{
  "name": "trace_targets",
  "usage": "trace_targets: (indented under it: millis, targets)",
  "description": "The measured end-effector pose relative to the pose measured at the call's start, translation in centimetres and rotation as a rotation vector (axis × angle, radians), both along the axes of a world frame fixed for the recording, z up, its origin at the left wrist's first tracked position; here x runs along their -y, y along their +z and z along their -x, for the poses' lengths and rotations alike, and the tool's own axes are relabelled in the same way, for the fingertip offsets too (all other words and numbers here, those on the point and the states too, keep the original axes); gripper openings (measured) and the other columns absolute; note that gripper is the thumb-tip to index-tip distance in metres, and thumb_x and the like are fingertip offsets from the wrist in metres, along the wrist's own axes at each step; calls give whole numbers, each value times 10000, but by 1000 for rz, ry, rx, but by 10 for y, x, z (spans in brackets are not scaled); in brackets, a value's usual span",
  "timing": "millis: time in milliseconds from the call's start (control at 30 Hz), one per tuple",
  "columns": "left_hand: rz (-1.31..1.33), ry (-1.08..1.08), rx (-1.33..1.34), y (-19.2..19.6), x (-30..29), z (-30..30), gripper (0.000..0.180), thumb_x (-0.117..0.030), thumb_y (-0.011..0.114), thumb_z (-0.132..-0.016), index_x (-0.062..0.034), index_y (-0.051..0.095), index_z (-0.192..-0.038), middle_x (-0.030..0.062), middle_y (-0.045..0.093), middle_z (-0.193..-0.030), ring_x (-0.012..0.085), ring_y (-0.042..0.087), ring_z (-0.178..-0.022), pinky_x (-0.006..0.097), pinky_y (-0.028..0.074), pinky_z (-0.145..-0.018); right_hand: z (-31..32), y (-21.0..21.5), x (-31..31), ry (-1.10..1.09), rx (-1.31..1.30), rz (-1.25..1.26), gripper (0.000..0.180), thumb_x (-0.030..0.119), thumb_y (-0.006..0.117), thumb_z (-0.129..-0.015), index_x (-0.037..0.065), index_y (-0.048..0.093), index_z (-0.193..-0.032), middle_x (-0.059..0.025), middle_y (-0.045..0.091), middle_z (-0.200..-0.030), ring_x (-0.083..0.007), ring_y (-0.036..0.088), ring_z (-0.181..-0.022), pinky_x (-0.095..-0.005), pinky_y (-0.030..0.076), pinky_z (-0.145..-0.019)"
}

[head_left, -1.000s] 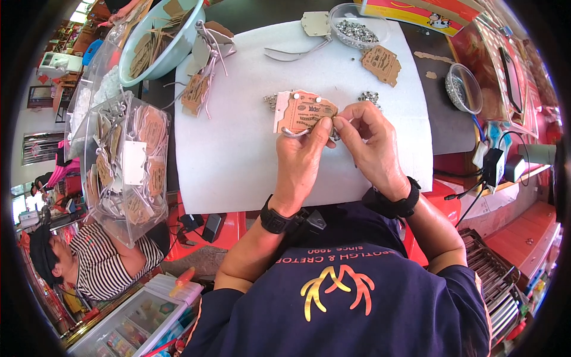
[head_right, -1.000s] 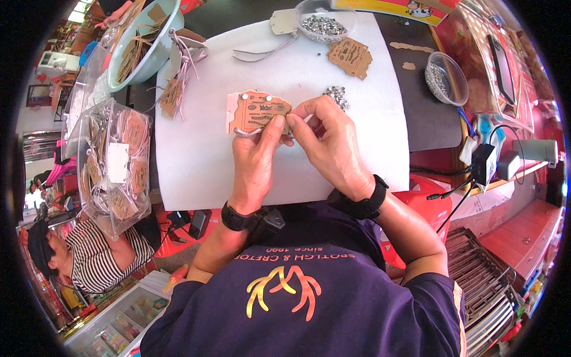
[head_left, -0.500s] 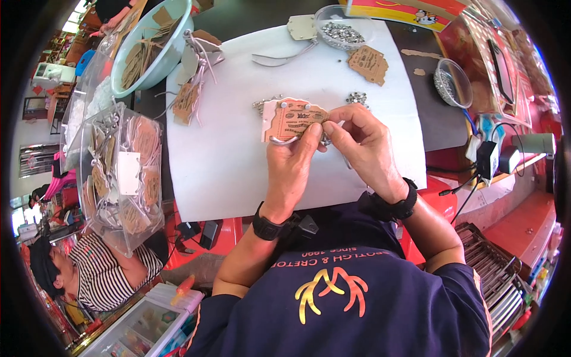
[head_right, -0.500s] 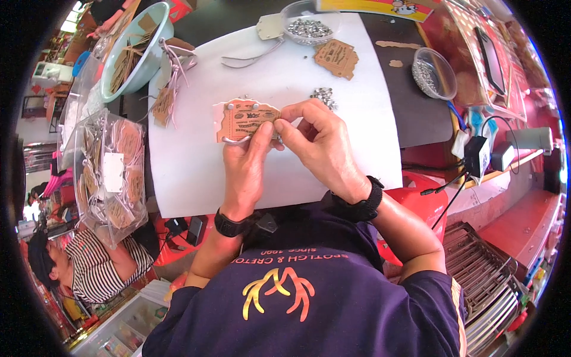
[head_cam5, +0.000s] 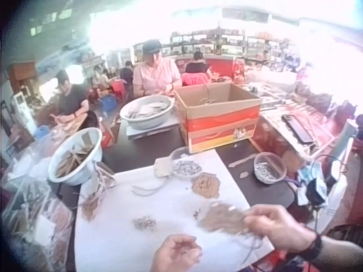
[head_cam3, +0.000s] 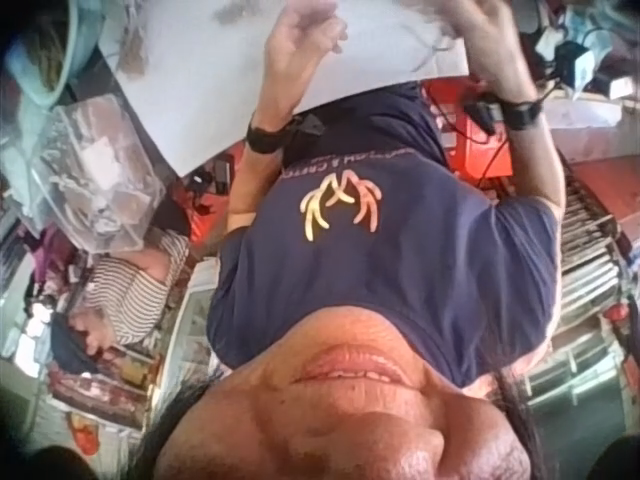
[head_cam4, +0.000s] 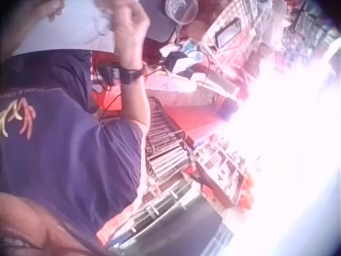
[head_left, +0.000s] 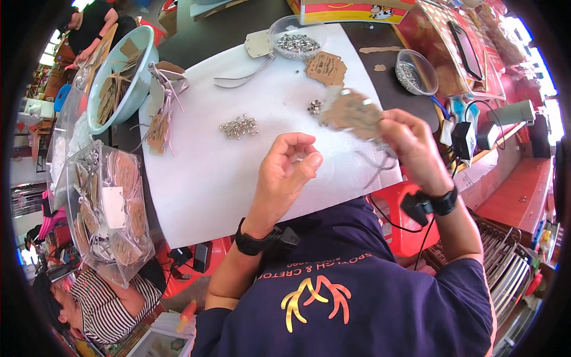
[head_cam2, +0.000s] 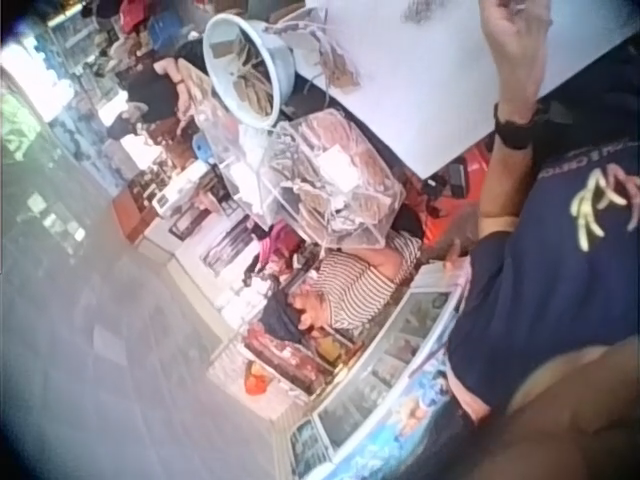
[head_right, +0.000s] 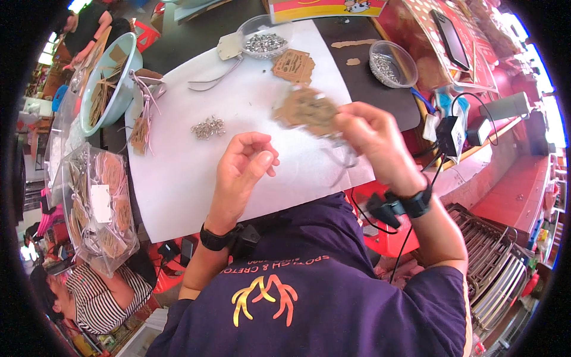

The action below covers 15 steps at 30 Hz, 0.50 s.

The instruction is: Attaching strings and eyelets to cardboard product tags in a factory setting.

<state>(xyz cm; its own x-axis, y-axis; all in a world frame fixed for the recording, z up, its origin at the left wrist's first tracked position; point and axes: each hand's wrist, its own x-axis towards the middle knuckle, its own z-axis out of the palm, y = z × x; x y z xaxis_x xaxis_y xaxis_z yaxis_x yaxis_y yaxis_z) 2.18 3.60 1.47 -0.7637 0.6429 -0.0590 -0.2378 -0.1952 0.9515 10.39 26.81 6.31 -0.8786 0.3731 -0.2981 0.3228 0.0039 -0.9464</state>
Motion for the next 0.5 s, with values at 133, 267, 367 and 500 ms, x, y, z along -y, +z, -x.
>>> trace_targets:
  millis: [133,267,367,500]
  targets:
    - [1,6,27,-2,3,3,276,-130,599,-970,-9,516,-1204,56,600,-988,129,582,-889,280,492,-763,-24,-9,-78,-152,82,-99,283,309,613,-936,34,672,-975,64,550,-756,-25,449,-657,-199,328,-571]
    - [24,22,43,-3,5,6,267,-127,599,-969,-8,519,-1194,57,604,-990,126,583,-890,275,492,-763,-39,-30,-135,-103,231,-204,266,293,618,-928,32,666,-908,61,537,-714,-24,448,-602,-202,323,-533]
    - [52,30,43,-3,5,5,263,-125,597,-969,-4,521,-1190,58,606,-986,125,584,-889,274,494,-762,-33,-23,-130,-65,320,-230,262,292,631,-922,36,660,-879,59,525,-682,-24,444,-564,-199,318,-501]
    - [68,50,28,-3,5,4,244,-114,588,-970,-1,533,-1179,61,611,-976,126,583,-888,273,495,-756,-23,-16,-122,-87,445,-241,273,310,679,-910,40,654,-880,52,531,-668,-26,465,-542,-192,340,-469]
